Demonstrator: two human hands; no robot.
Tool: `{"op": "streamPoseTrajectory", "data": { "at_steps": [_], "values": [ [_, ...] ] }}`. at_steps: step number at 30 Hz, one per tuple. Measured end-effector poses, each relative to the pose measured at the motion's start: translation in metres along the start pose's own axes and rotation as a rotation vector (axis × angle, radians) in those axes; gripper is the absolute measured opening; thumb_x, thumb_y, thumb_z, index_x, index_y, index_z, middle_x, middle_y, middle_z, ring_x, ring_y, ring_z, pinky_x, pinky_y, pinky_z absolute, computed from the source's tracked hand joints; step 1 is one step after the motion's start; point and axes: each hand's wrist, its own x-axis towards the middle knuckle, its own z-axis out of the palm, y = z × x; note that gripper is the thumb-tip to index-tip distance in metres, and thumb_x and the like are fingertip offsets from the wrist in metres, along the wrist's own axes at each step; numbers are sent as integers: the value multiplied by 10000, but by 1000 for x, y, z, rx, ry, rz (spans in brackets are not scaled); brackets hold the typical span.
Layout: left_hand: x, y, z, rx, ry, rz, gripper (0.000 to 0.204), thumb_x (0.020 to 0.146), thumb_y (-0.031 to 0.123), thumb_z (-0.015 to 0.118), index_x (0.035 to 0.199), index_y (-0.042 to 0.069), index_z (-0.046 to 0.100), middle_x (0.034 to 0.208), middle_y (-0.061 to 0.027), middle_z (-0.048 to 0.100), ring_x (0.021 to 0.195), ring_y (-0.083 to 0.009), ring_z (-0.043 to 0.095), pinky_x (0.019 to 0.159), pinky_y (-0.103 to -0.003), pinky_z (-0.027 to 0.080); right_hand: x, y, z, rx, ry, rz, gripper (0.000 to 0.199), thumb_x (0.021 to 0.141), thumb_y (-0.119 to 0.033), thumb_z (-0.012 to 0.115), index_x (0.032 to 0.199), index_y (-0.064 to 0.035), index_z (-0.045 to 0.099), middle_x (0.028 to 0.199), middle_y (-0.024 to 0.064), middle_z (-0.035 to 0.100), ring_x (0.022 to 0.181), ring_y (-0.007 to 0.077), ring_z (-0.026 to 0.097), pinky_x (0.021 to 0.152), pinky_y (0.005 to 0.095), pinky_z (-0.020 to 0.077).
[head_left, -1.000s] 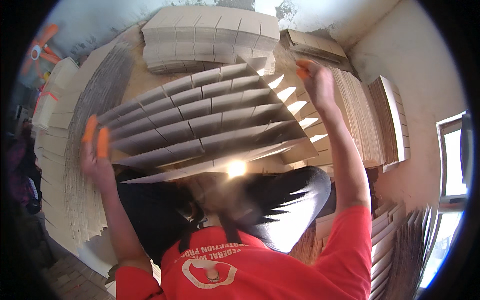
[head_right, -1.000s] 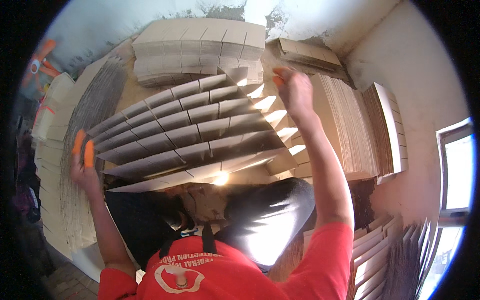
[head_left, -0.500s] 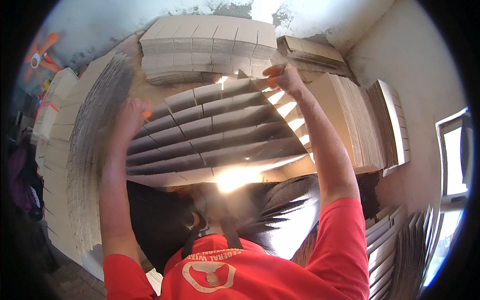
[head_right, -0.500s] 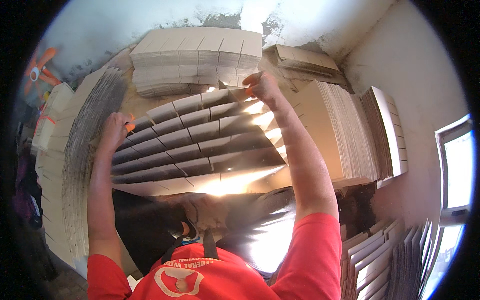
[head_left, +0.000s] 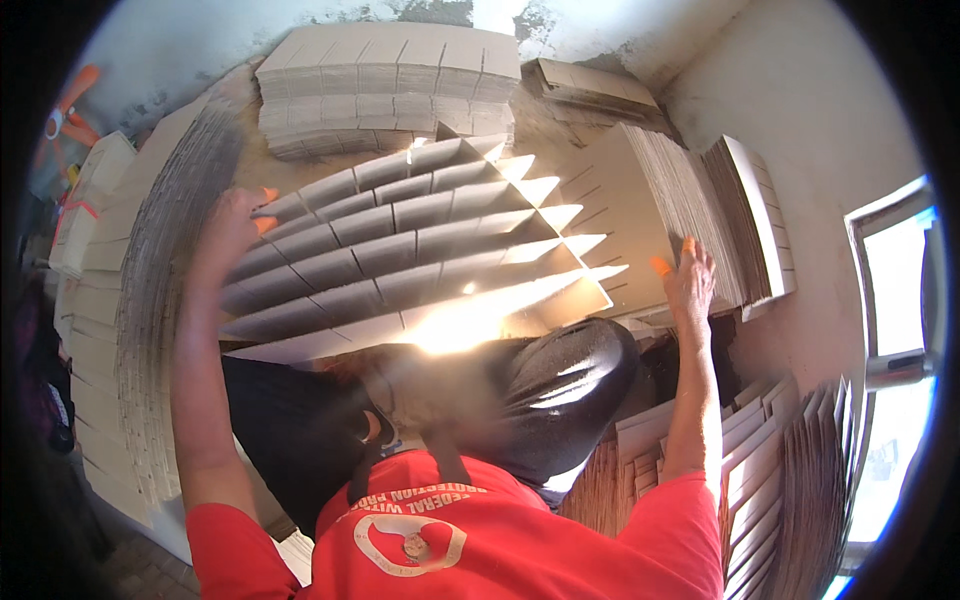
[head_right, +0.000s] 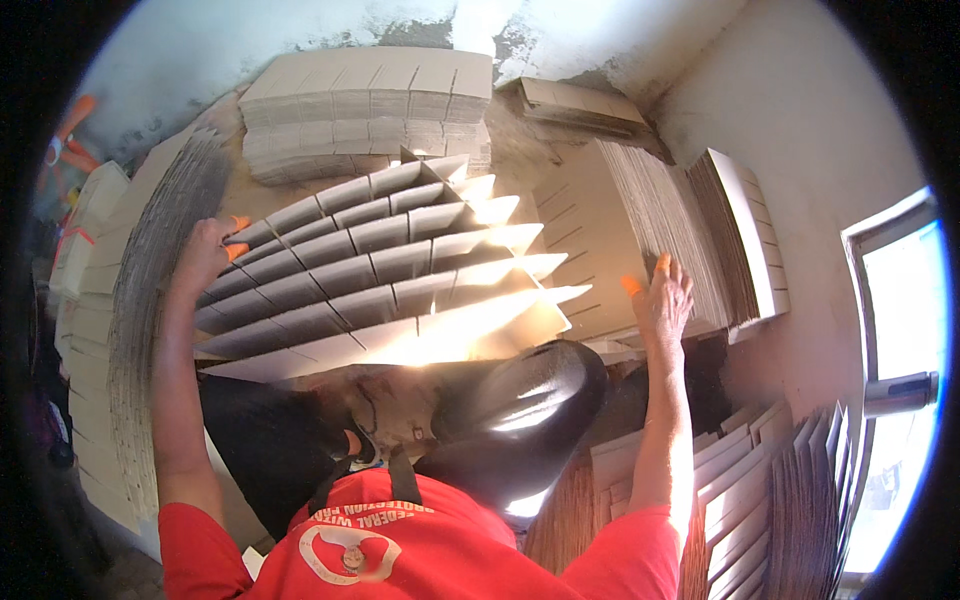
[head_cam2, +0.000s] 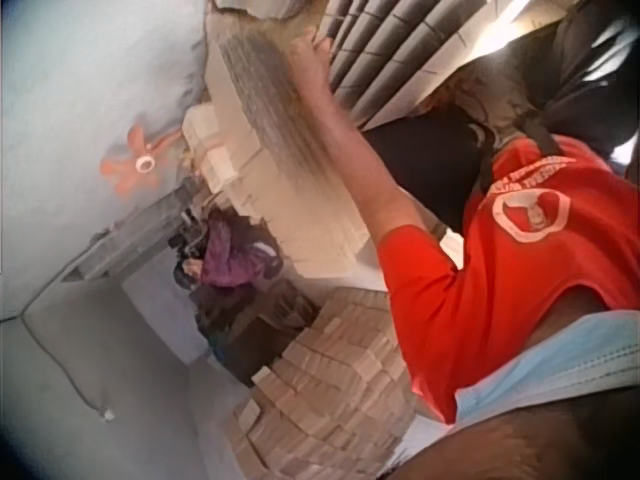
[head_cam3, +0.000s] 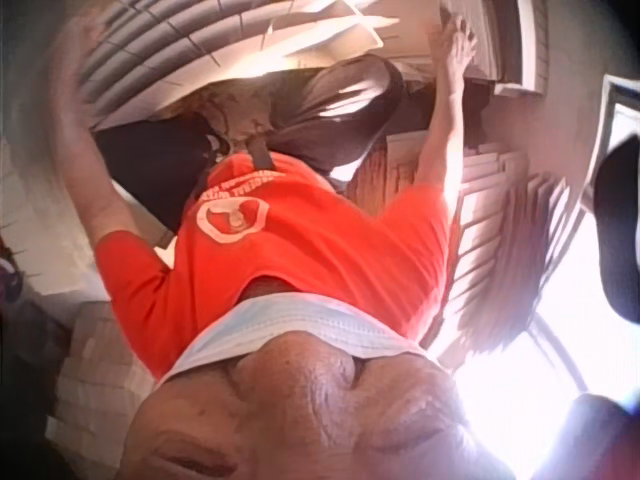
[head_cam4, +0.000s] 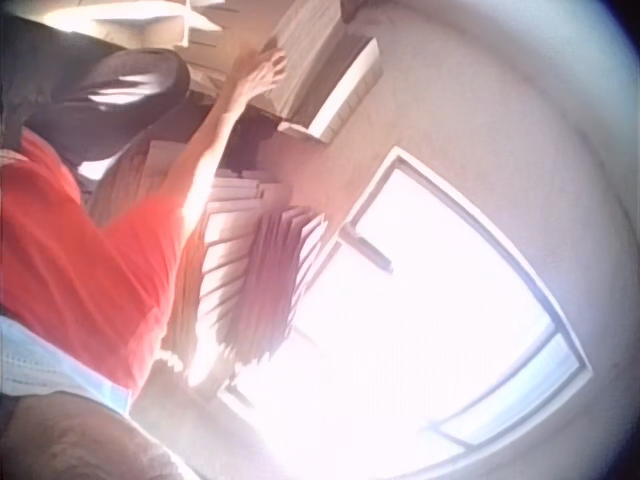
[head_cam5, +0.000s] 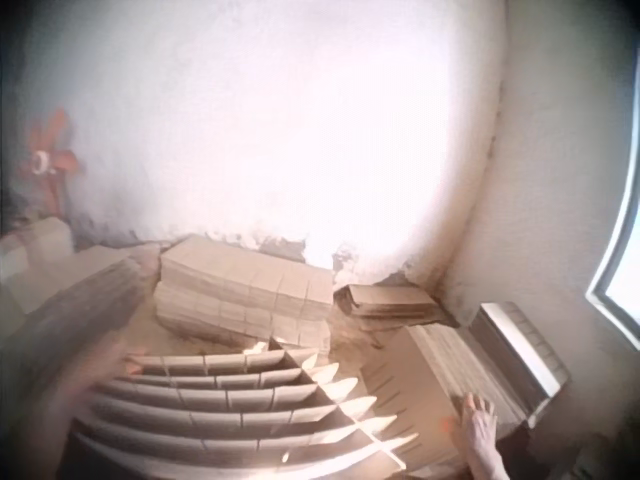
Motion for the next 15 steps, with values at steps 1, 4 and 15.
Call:
{"op": "streamPoseTrajectory", "data": {
  "at_steps": [1,4,15],
  "values": [
    [-2,6,-3,-64,11,-27,439,770,78,760,1196,45,664,1054,-229,682,985,-405,637,861,-428,508,-5,4,-1,-17,-12,-36,521,786,-202,761,1256,-44,601,1253,151,583,1195,338,511,978,485,432],
    [-9,24,-13,18,226,121,434,797,87,749,1214,21,646,1046,-233,682,970,-402,646,857,-423,510,-8,11,-1,-17,-69,-86,539,772,-200,766,1260,-40,600,1201,153,605,1195,338,512,969,493,429],
    [-94,140,-26,-162,324,-1,336,817,49,741,1152,33,708,1084,-171,695,1010,-285,655,890,-362,498,12,28,10,164,67,-56,239,883,-163,649,1067,-10,639,979,203,683,989,377,631,817,477,515]
  ]
}}
